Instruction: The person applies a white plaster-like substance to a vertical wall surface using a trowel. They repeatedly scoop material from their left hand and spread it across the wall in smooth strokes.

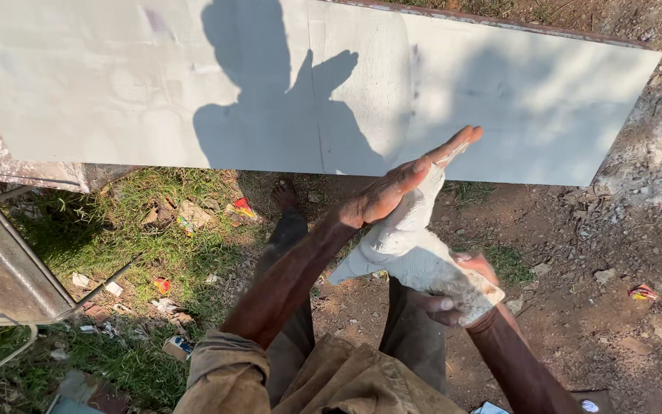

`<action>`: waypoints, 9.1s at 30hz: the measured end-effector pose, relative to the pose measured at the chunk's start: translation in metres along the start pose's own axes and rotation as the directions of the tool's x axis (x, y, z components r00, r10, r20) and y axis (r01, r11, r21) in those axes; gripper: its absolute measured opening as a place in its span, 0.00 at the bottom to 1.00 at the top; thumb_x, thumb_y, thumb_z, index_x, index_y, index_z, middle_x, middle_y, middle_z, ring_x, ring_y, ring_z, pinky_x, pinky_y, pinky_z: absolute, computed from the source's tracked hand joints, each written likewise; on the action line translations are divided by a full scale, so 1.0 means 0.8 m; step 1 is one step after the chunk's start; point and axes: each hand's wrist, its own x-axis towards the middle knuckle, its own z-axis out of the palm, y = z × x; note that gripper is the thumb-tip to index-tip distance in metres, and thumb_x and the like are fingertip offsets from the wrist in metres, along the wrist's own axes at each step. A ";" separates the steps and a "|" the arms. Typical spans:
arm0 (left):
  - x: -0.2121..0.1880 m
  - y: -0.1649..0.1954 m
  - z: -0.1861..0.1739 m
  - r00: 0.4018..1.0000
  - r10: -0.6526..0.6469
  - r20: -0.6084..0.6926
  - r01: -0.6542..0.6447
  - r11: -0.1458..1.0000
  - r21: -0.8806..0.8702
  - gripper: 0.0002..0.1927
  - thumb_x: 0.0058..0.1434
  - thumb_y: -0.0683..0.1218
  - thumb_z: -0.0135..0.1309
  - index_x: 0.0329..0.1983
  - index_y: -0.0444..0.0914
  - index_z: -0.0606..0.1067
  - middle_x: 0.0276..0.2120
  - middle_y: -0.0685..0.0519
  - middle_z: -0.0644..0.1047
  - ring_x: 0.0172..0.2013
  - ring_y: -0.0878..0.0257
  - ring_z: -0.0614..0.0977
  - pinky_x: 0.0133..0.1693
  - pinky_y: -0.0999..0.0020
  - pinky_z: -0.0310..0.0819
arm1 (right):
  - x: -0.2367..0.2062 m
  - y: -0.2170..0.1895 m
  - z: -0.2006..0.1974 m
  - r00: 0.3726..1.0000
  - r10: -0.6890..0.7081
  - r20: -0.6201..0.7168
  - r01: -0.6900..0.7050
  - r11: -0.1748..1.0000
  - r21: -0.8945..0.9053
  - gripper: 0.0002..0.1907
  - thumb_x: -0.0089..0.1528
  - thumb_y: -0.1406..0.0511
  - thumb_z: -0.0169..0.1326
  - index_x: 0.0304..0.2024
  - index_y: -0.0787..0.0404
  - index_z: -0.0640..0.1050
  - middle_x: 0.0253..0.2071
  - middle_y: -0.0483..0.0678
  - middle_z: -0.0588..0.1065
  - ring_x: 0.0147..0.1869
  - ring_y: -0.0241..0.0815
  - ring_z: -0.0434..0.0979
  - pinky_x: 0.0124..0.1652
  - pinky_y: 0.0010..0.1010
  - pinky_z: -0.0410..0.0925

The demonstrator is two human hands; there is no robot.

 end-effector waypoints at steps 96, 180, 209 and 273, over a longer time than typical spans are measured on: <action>-0.197 -0.395 -0.103 0.484 -0.345 -0.804 -0.698 0.401 -0.593 0.47 0.72 0.68 0.37 0.78 0.28 0.48 0.76 0.38 0.55 0.76 0.45 0.55 0.74 0.53 0.49 | 0.110 0.003 -0.331 0.755 -0.633 -0.175 -0.471 -0.336 -0.816 0.41 0.50 0.65 0.53 0.69 0.60 0.66 0.73 0.57 0.58 0.77 0.60 0.57 0.66 0.53 0.61; -0.094 -0.229 -0.041 0.535 -0.355 -0.767 -0.693 0.334 -0.639 0.41 0.72 0.63 0.41 0.75 0.30 0.54 0.71 0.38 0.63 0.72 0.48 0.62 0.69 0.55 0.62 | 0.082 -0.008 -0.146 0.896 -0.373 0.242 -0.159 -0.777 -0.609 0.46 0.49 0.67 0.55 0.72 0.57 0.63 0.74 0.63 0.59 0.75 0.64 0.63 0.60 0.52 0.72; -0.089 -0.390 -0.051 0.742 -0.401 -0.537 -0.187 0.645 -0.740 0.45 0.70 0.65 0.48 0.77 0.29 0.53 0.75 0.37 0.58 0.76 0.48 0.56 0.75 0.58 0.46 | 0.065 -0.210 -0.120 0.841 -0.525 -0.131 0.409 0.776 -0.480 0.34 0.61 0.64 0.59 0.65 0.70 0.61 0.47 0.58 0.74 0.42 0.49 0.77 0.33 0.33 0.77; -0.036 -0.394 -0.081 0.583 -0.381 -0.718 -0.514 0.511 -0.689 0.51 0.71 0.73 0.35 0.80 0.31 0.48 0.76 0.41 0.56 0.73 0.47 0.59 0.73 0.53 0.52 | 0.081 -0.075 -0.234 0.745 -0.660 0.095 -0.320 -0.479 -0.818 0.40 0.53 0.64 0.58 0.69 0.61 0.67 0.74 0.59 0.59 0.78 0.59 0.59 0.69 0.51 0.60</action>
